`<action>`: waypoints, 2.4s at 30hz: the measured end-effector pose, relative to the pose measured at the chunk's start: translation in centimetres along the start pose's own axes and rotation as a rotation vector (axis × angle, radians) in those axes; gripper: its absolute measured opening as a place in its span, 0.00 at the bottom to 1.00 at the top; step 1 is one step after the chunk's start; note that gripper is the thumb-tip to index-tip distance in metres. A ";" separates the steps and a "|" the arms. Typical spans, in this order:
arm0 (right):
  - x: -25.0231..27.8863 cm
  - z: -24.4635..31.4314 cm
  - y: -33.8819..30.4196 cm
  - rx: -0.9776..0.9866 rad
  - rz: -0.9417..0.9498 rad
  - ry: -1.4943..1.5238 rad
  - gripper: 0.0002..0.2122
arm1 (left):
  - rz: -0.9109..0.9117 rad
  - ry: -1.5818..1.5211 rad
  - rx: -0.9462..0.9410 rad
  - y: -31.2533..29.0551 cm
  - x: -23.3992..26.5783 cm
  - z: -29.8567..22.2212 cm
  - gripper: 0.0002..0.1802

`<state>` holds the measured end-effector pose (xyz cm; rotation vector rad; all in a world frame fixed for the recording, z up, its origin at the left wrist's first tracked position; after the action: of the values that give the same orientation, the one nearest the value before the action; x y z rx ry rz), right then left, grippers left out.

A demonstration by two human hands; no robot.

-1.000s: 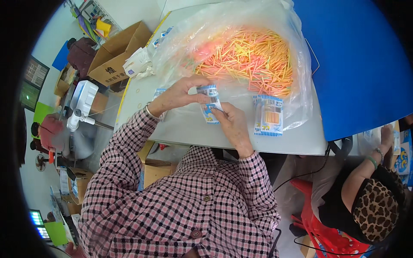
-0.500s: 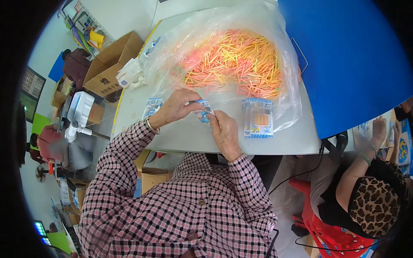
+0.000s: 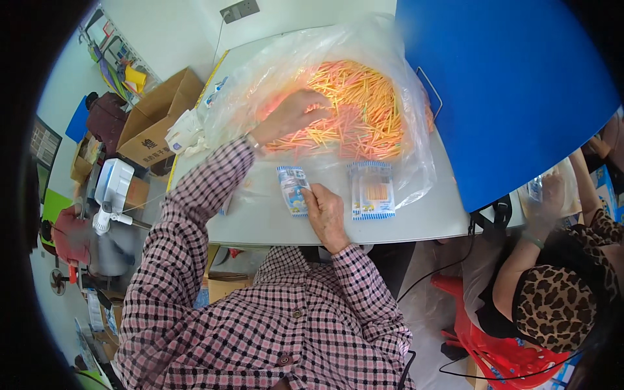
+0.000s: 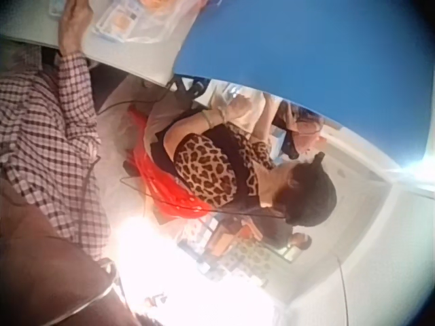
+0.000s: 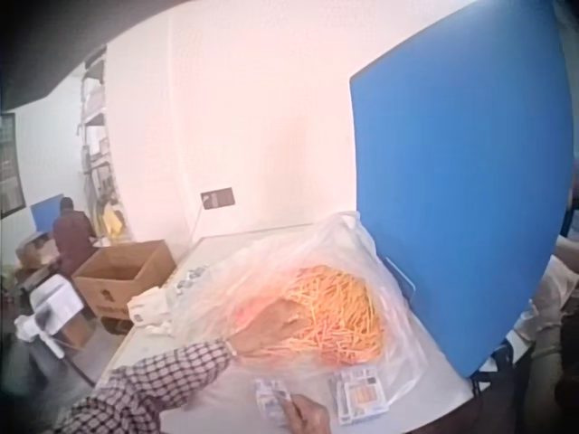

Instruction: The recorder is manually packaging bundles of orange rubber bands into individual plastic bags and placing them into a shipping box.

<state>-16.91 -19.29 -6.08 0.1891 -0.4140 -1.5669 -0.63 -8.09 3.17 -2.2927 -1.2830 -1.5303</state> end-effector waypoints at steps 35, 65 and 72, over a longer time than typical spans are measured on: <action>-0.1 0.3 0.2 0.024 0.018 -0.008 0.06 | 0.097 0.392 0.584 10.5 -4.3 7.3 0.23; 0.1 -0.2 0.6 -0.371 0.144 0.328 0.09 | 0.103 -0.595 0.616 -10.3 2.4 2.9 0.17; 1.6 0.5 1.0 -0.408 0.157 0.301 0.10 | 0.457 -0.535 0.482 -10.0 5.9 -1.9 0.16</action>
<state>-16.29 -20.76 -5.02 0.0717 0.1258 -1.4070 -8.02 0.78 5.37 -2.4769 -0.9593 -0.4213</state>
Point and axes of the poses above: each hand's wrist, its own y-axis towards the middle knuckle, its own x-axis out of the back of the hand, z = x × y, the point moved 2 cm from there along y, towards the middle knuckle, and after that the axes turned 4 degrees about -x, right-handed, at the moved point
